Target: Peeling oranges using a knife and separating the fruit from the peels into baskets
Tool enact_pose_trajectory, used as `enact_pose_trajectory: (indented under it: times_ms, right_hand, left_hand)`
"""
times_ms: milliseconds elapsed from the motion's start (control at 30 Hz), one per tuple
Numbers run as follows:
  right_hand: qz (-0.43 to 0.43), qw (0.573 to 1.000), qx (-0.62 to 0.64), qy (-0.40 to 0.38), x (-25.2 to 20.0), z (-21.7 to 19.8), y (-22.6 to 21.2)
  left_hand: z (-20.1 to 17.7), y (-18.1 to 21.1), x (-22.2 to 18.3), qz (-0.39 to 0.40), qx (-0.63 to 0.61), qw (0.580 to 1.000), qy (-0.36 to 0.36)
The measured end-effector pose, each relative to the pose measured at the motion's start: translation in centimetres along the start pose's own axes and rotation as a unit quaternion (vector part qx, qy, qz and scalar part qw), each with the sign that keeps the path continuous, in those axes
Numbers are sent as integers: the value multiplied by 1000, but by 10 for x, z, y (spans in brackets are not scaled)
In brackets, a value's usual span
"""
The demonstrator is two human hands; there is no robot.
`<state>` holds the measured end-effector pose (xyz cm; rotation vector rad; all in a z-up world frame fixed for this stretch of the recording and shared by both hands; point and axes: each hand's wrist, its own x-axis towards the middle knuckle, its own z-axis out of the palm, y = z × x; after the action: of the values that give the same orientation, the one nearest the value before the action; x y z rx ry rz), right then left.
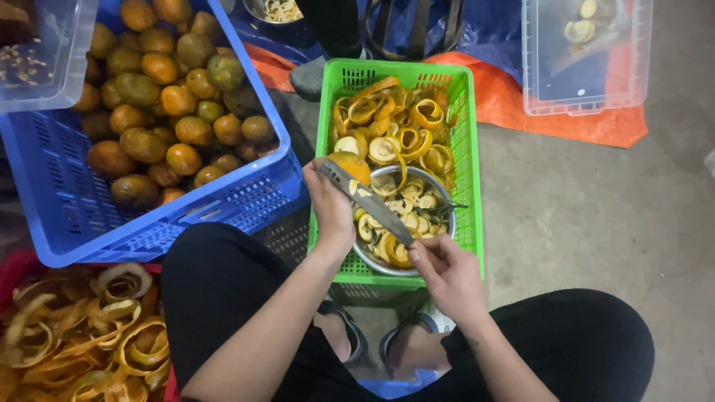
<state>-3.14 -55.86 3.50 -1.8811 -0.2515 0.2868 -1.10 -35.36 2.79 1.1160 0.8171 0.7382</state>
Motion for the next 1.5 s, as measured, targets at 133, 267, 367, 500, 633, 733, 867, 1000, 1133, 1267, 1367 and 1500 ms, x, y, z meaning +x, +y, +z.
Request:
enact_pose_trajectory:
  times_ms: [133,267,367,500,633,733,867,1000,1133,1267,1367,1500]
  right_hand:
    - [0,999,-37,-11,2,-1,2]
    - [8,999,-32,-6,0,0,-6]
    - [13,993,-112,-32,0,2,-8]
    - [24,992,-120,-31,0,3,-7]
    - [24,991,-125,-27,4,6,-10]
    - [11,991,-134,-13,2,7,-13]
    - [14,982,-187,-15,1,8,-13]
    - [42,975,-220,3,3,9,-15]
    - [-3,968,-249,12,6,4,-20]
    - [42,961,-271,-17,8,-7,-23]
    - [79,959,-271,-15,15,-7,-30]
    - [18,977,-210,-20,15,-24,-18]
  left_hand:
    - [-1,-12,6,5,6,1000,6]
    - [0,-9,6,9,13,1000,11]
    - [-1,-13,15,47,10,999,2]
    - [-2,-15,18,51,4,999,10]
    - [0,1,2,17,62,997,-32]
    - [0,-1,3,34,75,996,-41]
    - [3,-6,12,-10,-28,1000,3]
    - [3,-4,7,26,-10,999,-16]
    - [4,-9,8,73,29,996,-45]
    - [0,0,24,38,13,999,11]
    - [2,-2,10,-27,34,997,-63]
    - [0,-19,22,22,-36,997,-64]
